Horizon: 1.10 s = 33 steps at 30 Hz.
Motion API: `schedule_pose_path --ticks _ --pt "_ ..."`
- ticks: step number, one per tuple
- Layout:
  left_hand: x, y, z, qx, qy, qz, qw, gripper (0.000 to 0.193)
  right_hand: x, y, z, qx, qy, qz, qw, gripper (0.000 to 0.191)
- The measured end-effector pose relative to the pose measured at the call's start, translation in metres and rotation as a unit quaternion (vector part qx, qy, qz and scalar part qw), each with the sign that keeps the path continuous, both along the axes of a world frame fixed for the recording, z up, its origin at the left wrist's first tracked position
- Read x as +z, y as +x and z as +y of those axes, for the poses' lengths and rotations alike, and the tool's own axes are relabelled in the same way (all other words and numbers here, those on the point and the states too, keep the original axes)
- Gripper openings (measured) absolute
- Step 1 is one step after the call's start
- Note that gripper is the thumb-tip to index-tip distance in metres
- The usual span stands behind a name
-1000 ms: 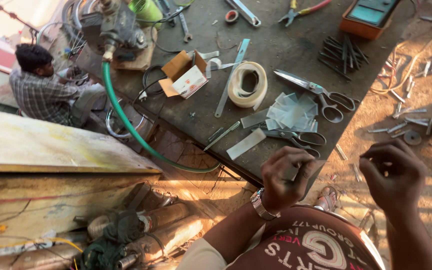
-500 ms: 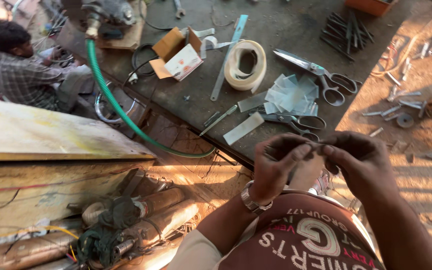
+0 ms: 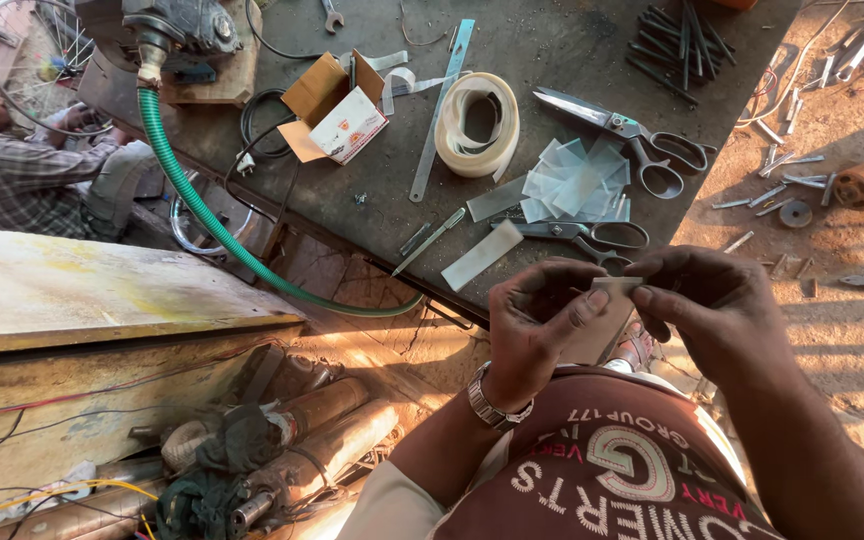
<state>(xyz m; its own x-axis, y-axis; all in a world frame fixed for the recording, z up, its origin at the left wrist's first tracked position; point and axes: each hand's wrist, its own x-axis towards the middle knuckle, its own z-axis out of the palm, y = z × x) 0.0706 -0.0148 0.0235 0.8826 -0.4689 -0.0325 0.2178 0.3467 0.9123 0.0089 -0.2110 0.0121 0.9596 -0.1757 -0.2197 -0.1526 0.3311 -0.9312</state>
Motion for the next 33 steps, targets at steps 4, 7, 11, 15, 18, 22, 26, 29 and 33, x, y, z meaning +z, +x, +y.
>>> schedule_pose_path --ticks 4,7,11,15,18,22,26,29,33 --pt "-0.005 0.006 0.004 0.023 0.029 -0.044 0.998 0.017 -0.001 0.008 0.011 -0.007 -0.047 -0.011 0.999 0.024" --pt "-0.010 0.012 0.010 0.025 0.030 -0.085 0.996 0.015 -0.002 0.015 0.021 -0.004 -0.130 -0.046 0.990 0.022" --pt "-0.009 0.022 0.021 -0.002 0.020 -0.052 0.998 0.011 0.002 0.026 0.036 -0.009 -0.214 -0.144 0.966 0.019" --pt "-0.002 0.035 0.035 -0.004 0.081 -0.127 0.989 0.010 0.008 0.035 0.051 -0.033 -0.380 -0.207 0.901 0.024" --pt "0.002 0.044 0.047 -0.003 0.139 -0.189 0.972 0.010 0.009 0.042 0.063 -0.049 -0.438 -0.234 0.867 0.022" --pt "0.002 0.052 0.058 -0.032 0.125 -0.183 0.975 0.010 0.005 0.045 0.078 -0.080 -0.436 -0.215 0.870 0.020" --pt "-0.003 0.055 0.064 -0.045 0.053 -0.102 0.992 0.011 0.002 0.043 0.090 -0.102 -0.432 -0.205 0.872 0.020" --pt "-0.006 0.056 0.067 -0.058 0.054 -0.119 0.990 0.011 0.000 0.043 0.094 -0.107 -0.424 -0.244 0.866 0.021" --pt "-0.007 0.057 0.070 -0.079 0.063 -0.135 0.986 0.011 -0.003 0.047 0.089 -0.115 -0.464 -0.326 0.816 0.025"
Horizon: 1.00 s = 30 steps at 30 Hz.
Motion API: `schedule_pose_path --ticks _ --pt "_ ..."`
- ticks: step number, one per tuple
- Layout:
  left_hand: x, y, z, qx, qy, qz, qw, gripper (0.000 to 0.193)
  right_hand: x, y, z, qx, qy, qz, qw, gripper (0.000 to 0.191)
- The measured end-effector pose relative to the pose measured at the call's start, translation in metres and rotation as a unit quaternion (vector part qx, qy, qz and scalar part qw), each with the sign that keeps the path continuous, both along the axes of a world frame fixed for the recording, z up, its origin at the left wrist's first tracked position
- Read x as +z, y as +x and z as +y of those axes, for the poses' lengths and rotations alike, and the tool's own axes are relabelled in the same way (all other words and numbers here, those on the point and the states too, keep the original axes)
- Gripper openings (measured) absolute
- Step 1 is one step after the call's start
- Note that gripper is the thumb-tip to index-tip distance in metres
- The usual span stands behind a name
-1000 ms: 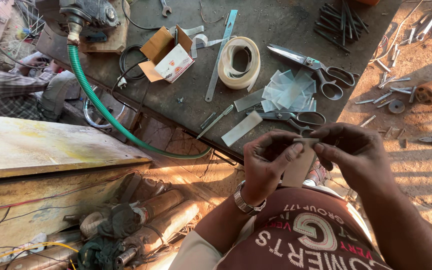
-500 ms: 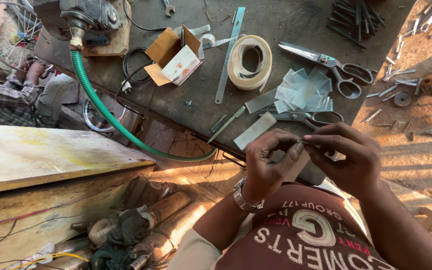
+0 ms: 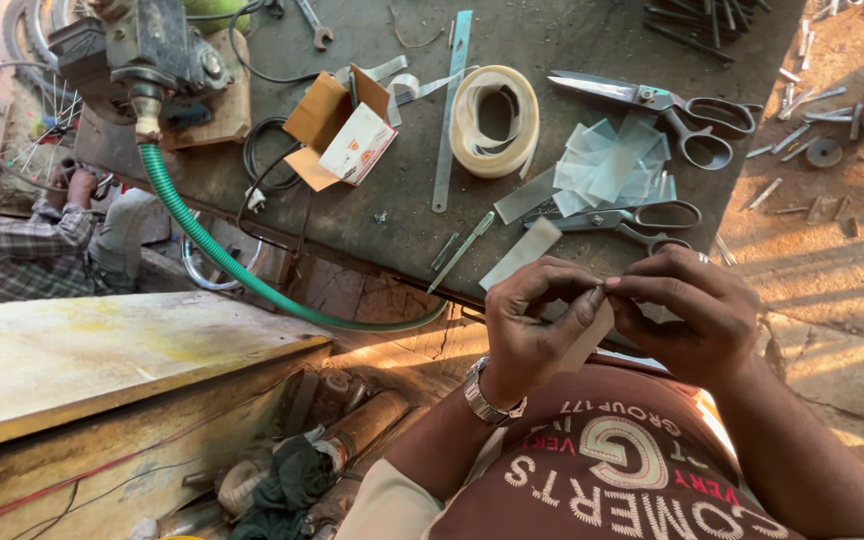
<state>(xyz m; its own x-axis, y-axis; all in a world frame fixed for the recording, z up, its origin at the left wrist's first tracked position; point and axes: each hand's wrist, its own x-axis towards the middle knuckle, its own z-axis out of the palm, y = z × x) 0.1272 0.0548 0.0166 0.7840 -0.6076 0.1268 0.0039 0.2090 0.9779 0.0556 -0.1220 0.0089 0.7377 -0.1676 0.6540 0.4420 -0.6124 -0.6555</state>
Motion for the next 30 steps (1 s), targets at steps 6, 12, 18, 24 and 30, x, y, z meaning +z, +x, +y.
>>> schedule_pose_path --ticks 6,12,18,24,30 --pt "-0.002 -0.008 -0.016 -0.011 -0.016 0.029 0.999 0.011 0.002 -0.007 -0.015 -0.001 -0.038 -0.016 0.999 0.025" --pt "0.001 -0.018 -0.033 -0.025 -0.042 0.049 0.998 0.009 0.007 -0.016 -0.038 0.015 -0.073 -0.031 0.997 0.025" --pt "0.002 -0.030 -0.051 -0.028 -0.058 0.035 0.997 0.008 0.006 -0.026 -0.058 0.013 -0.103 -0.059 0.993 0.022" --pt "-0.001 -0.040 -0.062 -0.036 -0.073 0.108 0.991 0.011 0.006 -0.031 -0.068 0.018 -0.130 -0.106 0.986 0.021" --pt "-0.003 -0.050 -0.073 -0.036 -0.072 0.103 0.991 0.013 0.009 -0.041 -0.080 0.029 -0.133 -0.100 0.986 0.022"
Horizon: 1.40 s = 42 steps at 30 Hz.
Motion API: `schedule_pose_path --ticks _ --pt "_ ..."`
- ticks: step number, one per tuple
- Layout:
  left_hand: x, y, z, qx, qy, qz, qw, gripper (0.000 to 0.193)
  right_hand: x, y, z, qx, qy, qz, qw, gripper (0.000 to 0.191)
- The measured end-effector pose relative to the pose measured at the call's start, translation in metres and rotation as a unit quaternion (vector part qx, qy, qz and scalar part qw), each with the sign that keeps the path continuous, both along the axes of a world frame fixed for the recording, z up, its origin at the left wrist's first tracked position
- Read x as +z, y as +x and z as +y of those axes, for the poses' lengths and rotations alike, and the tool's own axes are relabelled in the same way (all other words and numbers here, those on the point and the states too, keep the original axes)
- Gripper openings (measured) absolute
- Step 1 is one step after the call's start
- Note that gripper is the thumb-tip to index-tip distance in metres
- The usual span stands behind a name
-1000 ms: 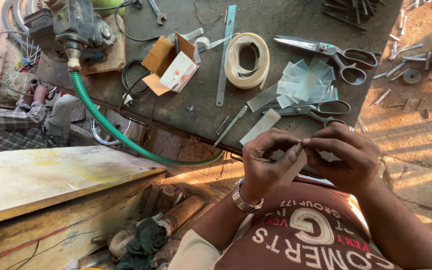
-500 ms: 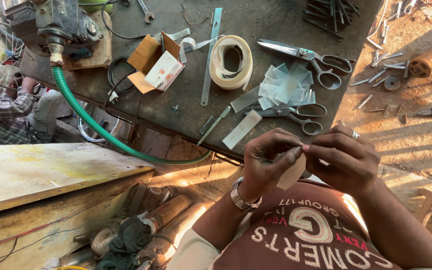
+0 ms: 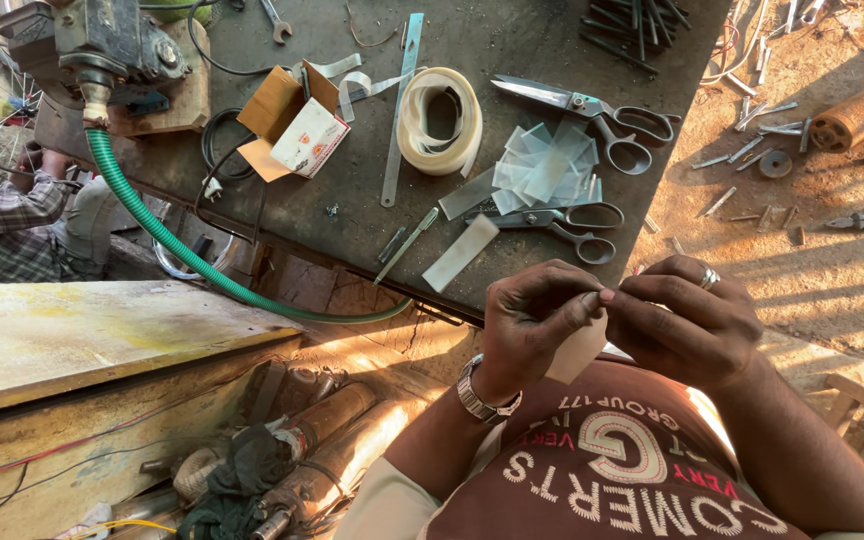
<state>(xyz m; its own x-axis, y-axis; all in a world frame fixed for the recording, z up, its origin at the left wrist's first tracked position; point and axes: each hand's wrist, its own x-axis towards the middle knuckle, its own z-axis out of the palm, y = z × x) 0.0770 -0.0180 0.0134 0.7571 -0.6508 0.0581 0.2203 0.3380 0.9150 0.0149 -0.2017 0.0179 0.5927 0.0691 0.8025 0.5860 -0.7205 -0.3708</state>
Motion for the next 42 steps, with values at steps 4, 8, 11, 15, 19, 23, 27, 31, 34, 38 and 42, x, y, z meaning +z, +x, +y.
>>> schedule_pose_path --ticks 4,8,11,15,19,23,27,31,34,38,42 --pt "0.000 -0.007 -0.005 -0.005 0.000 0.006 1.000 0.012 0.003 -0.007 -0.007 -0.001 -0.018 0.000 1.000 0.020" --pt "0.002 -0.010 -0.008 -0.012 -0.001 0.020 1.000 0.013 0.006 -0.013 -0.010 0.000 -0.022 0.007 1.000 0.020" --pt "0.003 -0.011 -0.009 -0.020 0.003 0.010 1.000 0.014 0.007 -0.014 -0.012 0.003 -0.023 -0.004 1.000 0.020" --pt "0.003 -0.012 -0.008 -0.024 0.017 -0.009 1.000 0.015 0.003 -0.016 -0.013 0.007 -0.030 -0.005 1.000 0.020" --pt "0.003 -0.012 -0.008 -0.015 0.034 -0.032 0.999 0.014 -0.002 -0.019 -0.014 -0.003 -0.047 0.002 0.999 0.019" --pt "0.007 -0.011 -0.009 -0.019 0.030 -0.044 0.998 0.012 -0.006 -0.022 -0.016 0.002 -0.009 0.042 0.999 0.016" --pt "0.013 -0.013 -0.011 0.004 0.015 -0.060 0.998 0.011 -0.007 -0.032 -0.010 0.034 0.237 0.171 0.956 0.019" --pt "0.017 -0.012 -0.011 0.060 0.156 -0.160 0.973 0.010 -0.008 -0.043 -0.001 0.087 0.447 0.246 0.855 0.018" --pt "0.019 -0.012 -0.014 0.069 0.164 -0.170 0.969 0.010 -0.008 -0.045 -0.001 0.078 0.471 0.279 0.833 0.016" --pt "0.022 -0.011 -0.017 0.042 0.053 -0.182 0.981 0.016 -0.006 -0.043 -0.003 0.062 0.440 0.257 0.858 0.017" --pt "0.024 -0.010 -0.018 0.069 0.087 -0.241 0.964 0.018 -0.003 -0.039 -0.005 -0.005 0.311 0.221 0.924 0.021"
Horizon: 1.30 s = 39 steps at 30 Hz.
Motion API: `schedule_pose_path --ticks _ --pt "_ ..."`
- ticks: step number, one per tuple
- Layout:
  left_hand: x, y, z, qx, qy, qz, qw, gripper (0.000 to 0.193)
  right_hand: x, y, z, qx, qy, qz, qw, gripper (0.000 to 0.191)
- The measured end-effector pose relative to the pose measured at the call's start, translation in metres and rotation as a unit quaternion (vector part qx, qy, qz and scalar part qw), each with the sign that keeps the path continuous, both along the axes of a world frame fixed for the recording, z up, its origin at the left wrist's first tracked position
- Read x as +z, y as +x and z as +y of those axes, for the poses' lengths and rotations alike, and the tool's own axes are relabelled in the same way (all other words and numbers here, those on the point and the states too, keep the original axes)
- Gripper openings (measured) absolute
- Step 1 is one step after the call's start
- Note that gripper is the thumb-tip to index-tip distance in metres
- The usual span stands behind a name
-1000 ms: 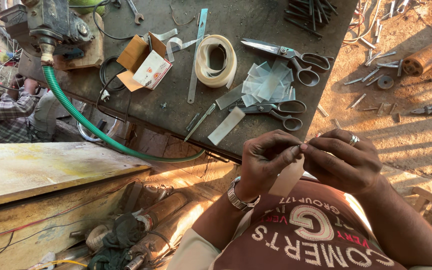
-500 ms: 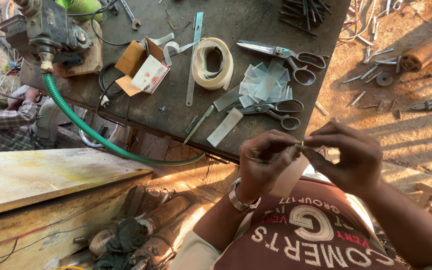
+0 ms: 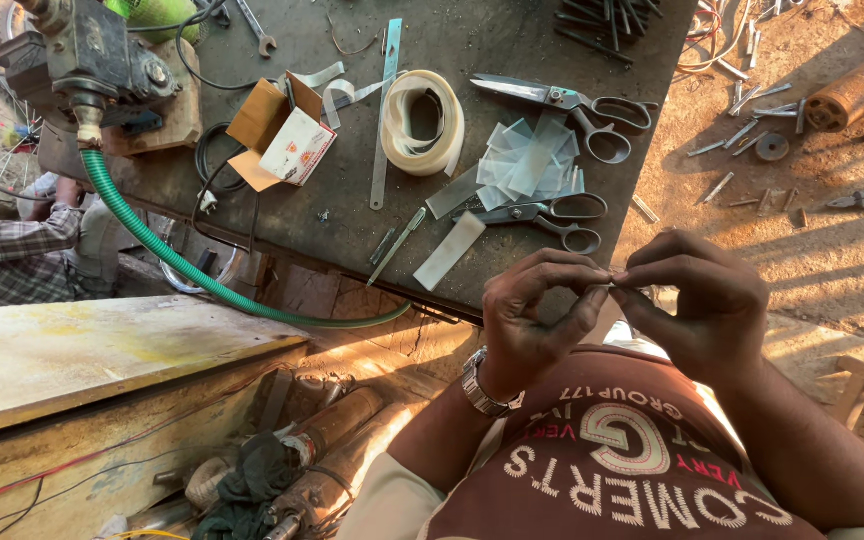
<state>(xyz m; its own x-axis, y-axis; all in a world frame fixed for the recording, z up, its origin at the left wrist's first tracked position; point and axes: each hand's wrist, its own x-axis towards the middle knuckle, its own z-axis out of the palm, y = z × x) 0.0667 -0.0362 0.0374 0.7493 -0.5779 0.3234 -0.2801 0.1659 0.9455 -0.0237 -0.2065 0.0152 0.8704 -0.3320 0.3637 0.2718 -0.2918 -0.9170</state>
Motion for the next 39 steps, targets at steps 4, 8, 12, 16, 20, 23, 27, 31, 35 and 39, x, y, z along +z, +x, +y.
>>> schedule_pose_path --ticks 4,8,12,16,20,23,27,31,35,39 --pt "0.001 0.002 -0.001 0.011 0.026 -0.017 0.999 0.019 0.002 0.002 -0.001 -0.016 -0.092 -0.028 0.995 0.023" --pt "-0.001 0.005 -0.002 0.011 0.038 -0.049 0.998 0.019 0.001 0.005 -0.004 -0.012 -0.132 -0.060 0.989 0.025" --pt "-0.004 0.005 -0.002 0.010 0.037 -0.056 0.998 0.019 -0.002 0.006 -0.005 -0.013 -0.169 -0.091 0.981 0.024" --pt "-0.007 0.004 -0.003 0.017 0.039 -0.068 0.997 0.020 -0.002 0.007 -0.006 -0.022 -0.185 -0.101 0.977 0.022" --pt "-0.008 0.005 -0.004 0.025 0.049 -0.087 0.995 0.021 -0.003 0.009 -0.010 -0.019 -0.199 -0.117 0.973 0.020" --pt "-0.008 0.005 -0.004 0.026 0.054 -0.092 0.994 0.022 -0.004 0.010 -0.013 -0.019 -0.222 -0.126 0.967 0.018" --pt "-0.007 0.002 -0.006 0.024 0.057 -0.092 0.994 0.022 -0.005 0.009 -0.019 -0.012 -0.251 -0.143 0.957 0.018" --pt "-0.008 0.000 -0.007 0.019 0.052 -0.084 0.995 0.022 -0.004 0.006 -0.021 -0.018 -0.270 -0.145 0.952 0.016" --pt "-0.009 -0.002 -0.009 0.007 0.038 -0.072 0.997 0.021 -0.002 0.003 -0.022 -0.020 -0.290 -0.155 0.944 0.014" --pt "-0.012 -0.004 -0.013 0.018 0.032 -0.064 0.997 0.020 -0.001 0.005 -0.023 -0.021 -0.294 -0.178 0.939 0.015"
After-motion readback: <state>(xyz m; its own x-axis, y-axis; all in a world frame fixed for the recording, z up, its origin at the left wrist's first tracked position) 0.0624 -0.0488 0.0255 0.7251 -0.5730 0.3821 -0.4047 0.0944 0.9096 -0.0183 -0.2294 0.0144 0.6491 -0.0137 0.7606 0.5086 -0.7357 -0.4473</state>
